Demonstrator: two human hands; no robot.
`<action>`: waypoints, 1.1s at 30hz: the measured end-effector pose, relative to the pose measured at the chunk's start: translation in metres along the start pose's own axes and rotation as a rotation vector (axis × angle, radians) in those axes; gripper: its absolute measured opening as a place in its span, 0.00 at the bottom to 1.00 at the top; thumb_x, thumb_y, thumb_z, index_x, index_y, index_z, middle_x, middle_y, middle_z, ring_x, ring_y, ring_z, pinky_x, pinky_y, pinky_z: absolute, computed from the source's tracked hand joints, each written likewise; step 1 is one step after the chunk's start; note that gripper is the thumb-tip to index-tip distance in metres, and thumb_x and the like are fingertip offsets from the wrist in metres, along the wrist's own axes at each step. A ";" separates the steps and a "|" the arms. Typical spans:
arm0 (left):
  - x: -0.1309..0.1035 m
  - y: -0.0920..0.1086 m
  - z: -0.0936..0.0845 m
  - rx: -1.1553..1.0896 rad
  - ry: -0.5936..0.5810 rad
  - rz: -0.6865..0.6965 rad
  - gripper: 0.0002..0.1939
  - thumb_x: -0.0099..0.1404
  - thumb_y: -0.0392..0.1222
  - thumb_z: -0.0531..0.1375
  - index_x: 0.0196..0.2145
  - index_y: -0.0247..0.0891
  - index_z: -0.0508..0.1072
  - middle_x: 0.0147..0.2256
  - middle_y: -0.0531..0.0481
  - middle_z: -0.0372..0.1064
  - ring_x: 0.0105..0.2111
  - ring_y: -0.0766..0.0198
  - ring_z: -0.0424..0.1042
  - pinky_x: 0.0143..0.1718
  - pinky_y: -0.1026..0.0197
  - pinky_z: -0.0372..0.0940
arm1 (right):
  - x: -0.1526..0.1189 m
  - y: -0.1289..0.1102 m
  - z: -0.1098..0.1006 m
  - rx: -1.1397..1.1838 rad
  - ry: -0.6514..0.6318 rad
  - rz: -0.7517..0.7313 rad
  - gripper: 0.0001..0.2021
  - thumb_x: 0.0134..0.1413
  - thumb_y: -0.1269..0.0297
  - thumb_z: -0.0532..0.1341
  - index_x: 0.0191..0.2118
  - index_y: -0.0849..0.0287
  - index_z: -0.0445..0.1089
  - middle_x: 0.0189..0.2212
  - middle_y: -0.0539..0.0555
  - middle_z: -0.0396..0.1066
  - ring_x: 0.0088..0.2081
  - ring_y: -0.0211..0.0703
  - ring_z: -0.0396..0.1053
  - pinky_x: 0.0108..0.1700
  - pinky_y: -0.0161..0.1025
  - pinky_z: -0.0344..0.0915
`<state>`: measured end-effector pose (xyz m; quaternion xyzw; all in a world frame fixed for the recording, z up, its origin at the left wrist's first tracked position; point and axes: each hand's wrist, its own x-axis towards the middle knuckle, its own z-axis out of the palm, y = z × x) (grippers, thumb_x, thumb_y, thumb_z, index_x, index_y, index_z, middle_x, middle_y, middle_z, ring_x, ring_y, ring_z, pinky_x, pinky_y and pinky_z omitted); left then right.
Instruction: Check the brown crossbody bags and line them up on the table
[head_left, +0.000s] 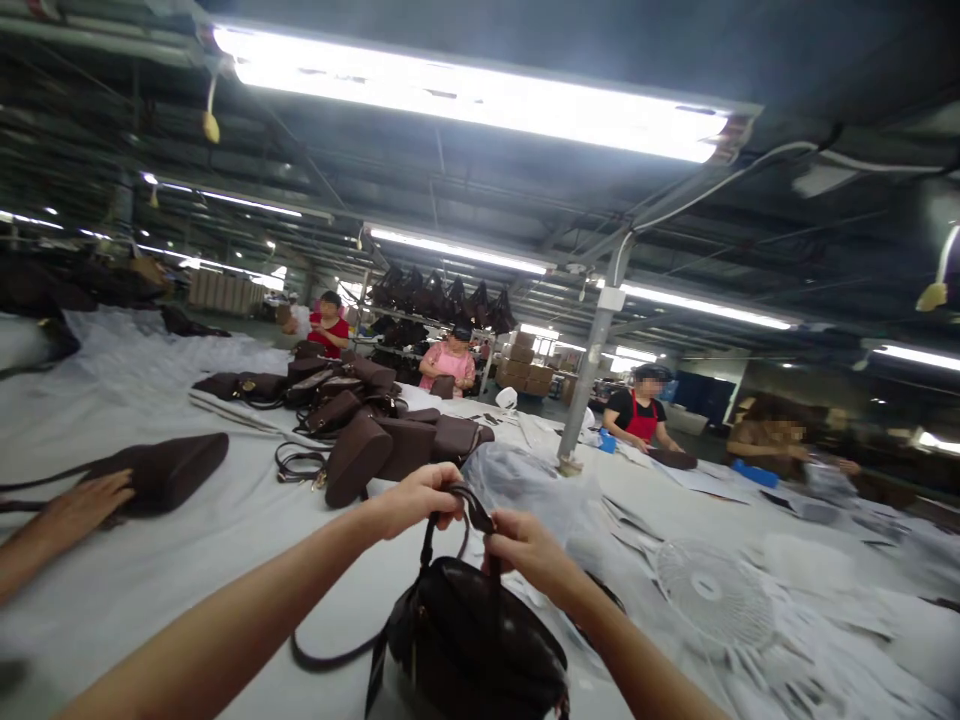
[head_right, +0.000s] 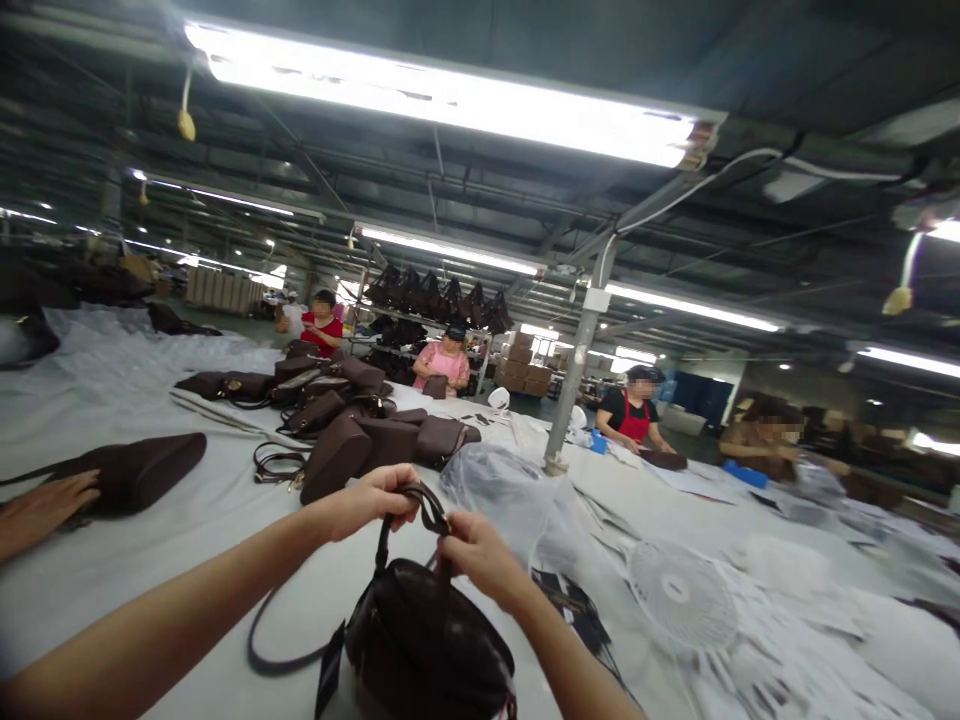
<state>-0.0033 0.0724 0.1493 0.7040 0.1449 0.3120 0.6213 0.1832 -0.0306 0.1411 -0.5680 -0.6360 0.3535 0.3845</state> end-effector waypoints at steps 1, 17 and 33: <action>-0.004 0.000 -0.007 0.077 -0.006 -0.015 0.08 0.47 0.34 0.59 0.28 0.37 0.65 0.21 0.56 0.66 0.19 0.70 0.62 0.21 0.66 0.54 | 0.005 -0.007 -0.002 0.035 0.001 0.021 0.11 0.47 0.58 0.57 0.36 0.57 0.65 0.20 0.45 0.65 0.22 0.40 0.67 0.29 0.40 0.69; 0.049 0.031 0.008 -0.608 0.052 0.038 0.13 0.61 0.46 0.64 0.29 0.34 0.67 0.23 0.52 0.67 0.19 0.71 0.65 0.22 0.67 0.61 | 0.028 -0.079 -0.063 -0.910 0.288 -0.289 0.08 0.61 0.66 0.48 0.36 0.56 0.63 0.22 0.48 0.63 0.25 0.39 0.62 0.31 0.35 0.55; 0.035 -0.006 -0.068 -0.965 0.500 0.118 0.19 0.75 0.45 0.44 0.25 0.39 0.52 0.18 0.62 0.47 0.11 0.78 0.44 0.14 0.75 0.46 | -0.041 0.024 -0.039 -0.445 0.002 -0.019 0.17 0.59 0.48 0.48 0.35 0.53 0.67 0.23 0.48 0.65 0.21 0.39 0.61 0.23 0.35 0.59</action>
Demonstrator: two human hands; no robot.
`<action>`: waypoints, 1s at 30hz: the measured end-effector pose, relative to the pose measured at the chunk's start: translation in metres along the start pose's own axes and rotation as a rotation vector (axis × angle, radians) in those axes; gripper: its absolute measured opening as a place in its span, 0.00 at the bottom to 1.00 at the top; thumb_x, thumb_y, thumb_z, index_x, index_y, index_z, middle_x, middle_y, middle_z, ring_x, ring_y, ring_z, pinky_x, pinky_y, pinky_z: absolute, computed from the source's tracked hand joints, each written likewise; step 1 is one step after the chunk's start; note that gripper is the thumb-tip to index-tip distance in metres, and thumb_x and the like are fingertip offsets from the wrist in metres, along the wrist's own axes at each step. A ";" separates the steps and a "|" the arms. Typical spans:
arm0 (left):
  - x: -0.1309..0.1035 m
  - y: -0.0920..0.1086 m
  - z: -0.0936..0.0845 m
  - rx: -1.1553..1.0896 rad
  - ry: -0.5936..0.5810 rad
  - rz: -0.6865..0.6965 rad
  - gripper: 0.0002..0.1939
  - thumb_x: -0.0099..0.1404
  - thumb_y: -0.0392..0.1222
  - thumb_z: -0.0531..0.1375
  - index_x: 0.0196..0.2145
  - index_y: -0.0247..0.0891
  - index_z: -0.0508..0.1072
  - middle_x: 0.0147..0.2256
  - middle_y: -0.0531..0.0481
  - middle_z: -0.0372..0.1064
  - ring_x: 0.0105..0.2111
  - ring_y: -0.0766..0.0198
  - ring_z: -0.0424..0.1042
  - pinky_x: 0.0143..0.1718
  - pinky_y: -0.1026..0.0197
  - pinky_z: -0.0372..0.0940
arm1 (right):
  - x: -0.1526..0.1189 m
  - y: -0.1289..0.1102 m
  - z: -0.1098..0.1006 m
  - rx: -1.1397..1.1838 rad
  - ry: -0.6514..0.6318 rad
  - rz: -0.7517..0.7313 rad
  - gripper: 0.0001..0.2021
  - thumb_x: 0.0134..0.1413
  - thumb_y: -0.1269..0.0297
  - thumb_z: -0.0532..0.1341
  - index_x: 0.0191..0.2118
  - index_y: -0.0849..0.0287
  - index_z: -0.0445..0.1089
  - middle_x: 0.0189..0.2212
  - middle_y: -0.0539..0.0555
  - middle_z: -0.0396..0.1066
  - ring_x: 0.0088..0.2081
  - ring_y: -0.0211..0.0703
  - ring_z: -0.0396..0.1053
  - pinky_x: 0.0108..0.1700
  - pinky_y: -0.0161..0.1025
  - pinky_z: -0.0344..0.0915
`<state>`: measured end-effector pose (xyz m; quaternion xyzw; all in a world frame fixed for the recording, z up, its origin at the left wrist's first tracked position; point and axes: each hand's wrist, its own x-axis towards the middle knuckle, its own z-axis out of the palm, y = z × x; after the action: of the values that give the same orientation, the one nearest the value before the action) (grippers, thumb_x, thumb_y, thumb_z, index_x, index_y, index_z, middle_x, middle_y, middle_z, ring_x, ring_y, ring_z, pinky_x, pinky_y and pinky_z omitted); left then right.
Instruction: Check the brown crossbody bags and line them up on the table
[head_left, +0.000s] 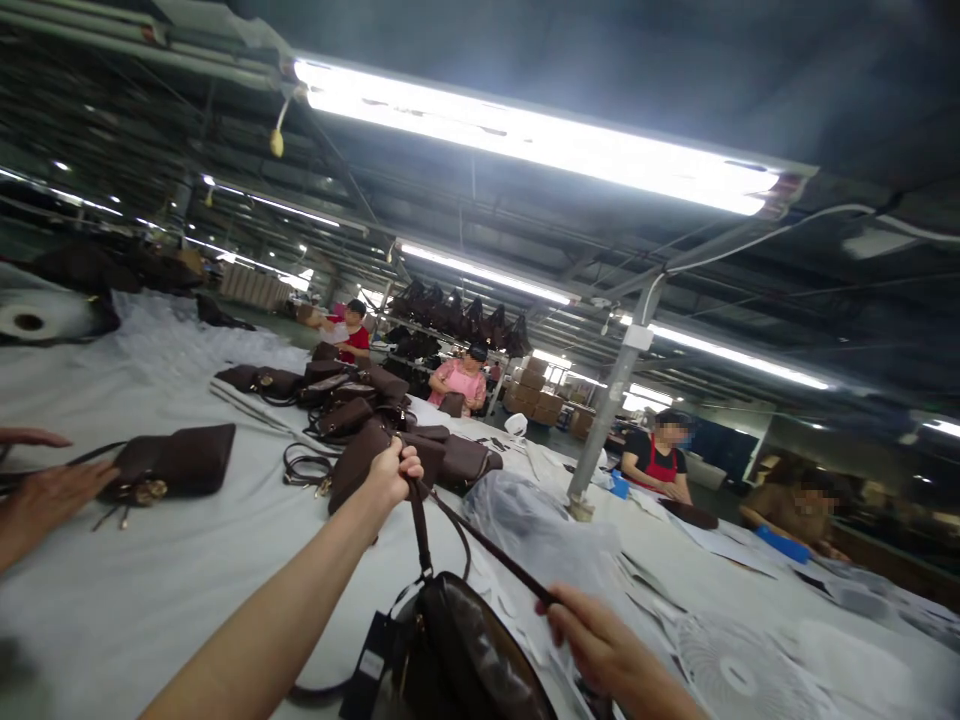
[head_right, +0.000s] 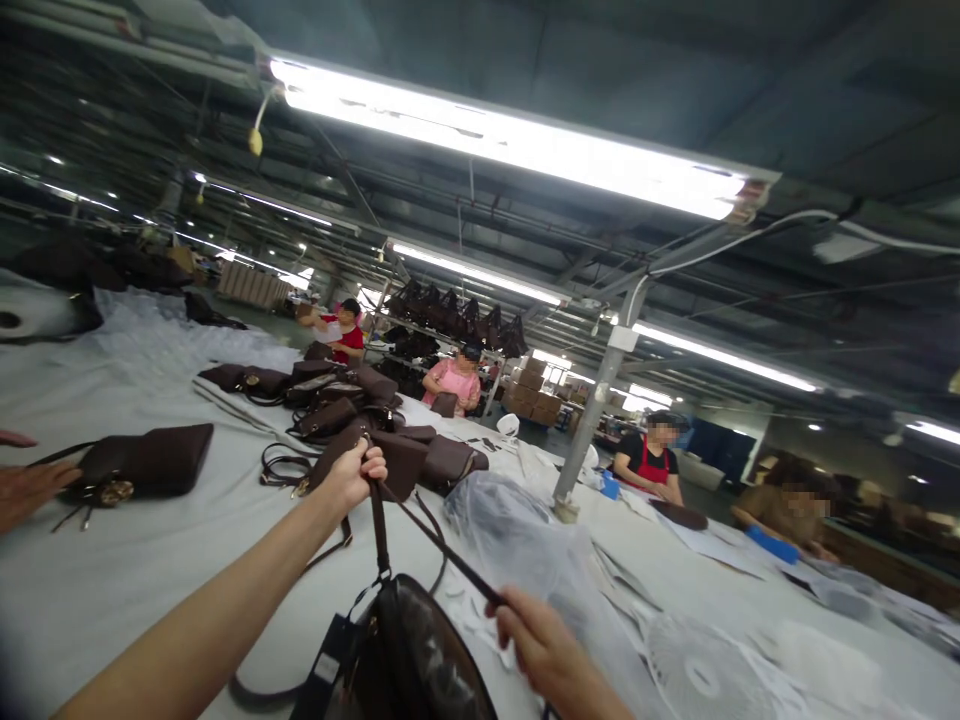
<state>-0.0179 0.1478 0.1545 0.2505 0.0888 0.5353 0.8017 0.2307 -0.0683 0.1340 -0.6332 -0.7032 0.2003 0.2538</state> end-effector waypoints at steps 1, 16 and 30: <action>0.000 0.005 -0.003 0.024 0.007 -0.003 0.18 0.75 0.45 0.45 0.26 0.38 0.53 0.18 0.63 0.46 0.11 0.78 0.43 0.14 0.75 0.44 | -0.002 0.008 -0.013 -0.078 0.073 -0.034 0.17 0.59 0.48 0.48 0.31 0.54 0.66 0.23 0.49 0.65 0.23 0.41 0.63 0.26 0.37 0.61; -0.034 -0.064 0.068 0.555 -0.398 -0.423 0.13 0.65 0.48 0.59 0.34 0.36 0.63 0.21 0.58 0.59 0.16 0.74 0.59 0.22 0.68 0.60 | 0.072 -0.102 -0.038 -0.921 0.262 -0.124 0.10 0.65 0.67 0.51 0.40 0.56 0.69 0.36 0.55 0.75 0.36 0.44 0.74 0.32 0.34 0.59; -0.037 -0.075 0.031 0.471 -0.204 -0.177 0.15 0.58 0.46 0.66 0.28 0.37 0.63 0.21 0.56 0.63 0.18 0.70 0.63 0.23 0.65 0.61 | 0.063 -0.049 -0.008 -0.921 0.409 -0.101 0.12 0.65 0.69 0.48 0.40 0.56 0.69 0.34 0.55 0.75 0.33 0.42 0.74 0.28 0.35 0.56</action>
<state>0.0404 0.0821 0.1390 0.4742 0.1511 0.3996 0.7698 0.1929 -0.0123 0.1764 -0.6709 -0.6841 -0.2716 0.0902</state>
